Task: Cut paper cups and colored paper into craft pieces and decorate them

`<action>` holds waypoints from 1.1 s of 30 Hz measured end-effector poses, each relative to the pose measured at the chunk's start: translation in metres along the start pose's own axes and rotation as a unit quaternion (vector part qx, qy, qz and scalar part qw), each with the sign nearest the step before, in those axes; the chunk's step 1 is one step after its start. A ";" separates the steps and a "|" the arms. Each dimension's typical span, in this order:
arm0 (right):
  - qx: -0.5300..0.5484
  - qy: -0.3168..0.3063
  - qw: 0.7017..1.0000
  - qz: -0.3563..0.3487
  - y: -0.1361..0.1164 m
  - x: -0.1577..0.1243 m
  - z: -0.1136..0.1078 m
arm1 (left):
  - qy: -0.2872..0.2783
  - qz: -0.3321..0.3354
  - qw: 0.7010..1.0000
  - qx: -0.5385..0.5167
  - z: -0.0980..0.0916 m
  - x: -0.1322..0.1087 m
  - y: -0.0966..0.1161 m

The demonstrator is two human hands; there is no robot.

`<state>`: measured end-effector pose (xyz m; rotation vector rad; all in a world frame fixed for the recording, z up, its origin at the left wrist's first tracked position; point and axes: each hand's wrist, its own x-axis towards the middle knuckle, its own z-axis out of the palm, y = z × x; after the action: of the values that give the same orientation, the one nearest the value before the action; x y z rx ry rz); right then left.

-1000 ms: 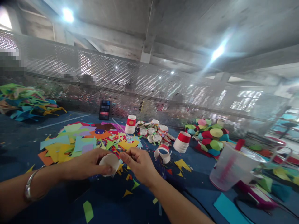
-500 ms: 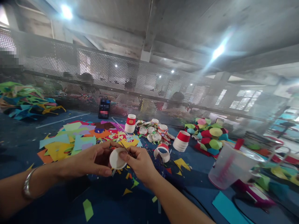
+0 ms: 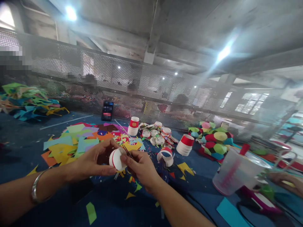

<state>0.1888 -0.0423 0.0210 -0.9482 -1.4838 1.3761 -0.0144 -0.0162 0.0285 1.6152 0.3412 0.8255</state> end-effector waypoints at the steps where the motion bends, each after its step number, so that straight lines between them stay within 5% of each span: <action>1: 0.008 0.002 1.000 0.002 -0.001 0.000 0.001 | 0.003 -0.001 1.000 -0.005 -0.001 0.000 0.001; 16: 0.031 0.017 0.999 0.010 -0.002 0.001 -0.004 | 0.030 -0.053 0.990 -0.125 -0.004 -0.001 0.003; 33: -0.164 0.030 0.983 -0.075 -0.001 0.001 -0.008 | 0.106 -0.014 0.994 0.021 -0.016 0.001 0.000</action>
<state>0.1962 -0.0389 0.0222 -1.0461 -1.7318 1.0049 -0.0245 -0.0031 0.0294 1.5607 0.5328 0.9764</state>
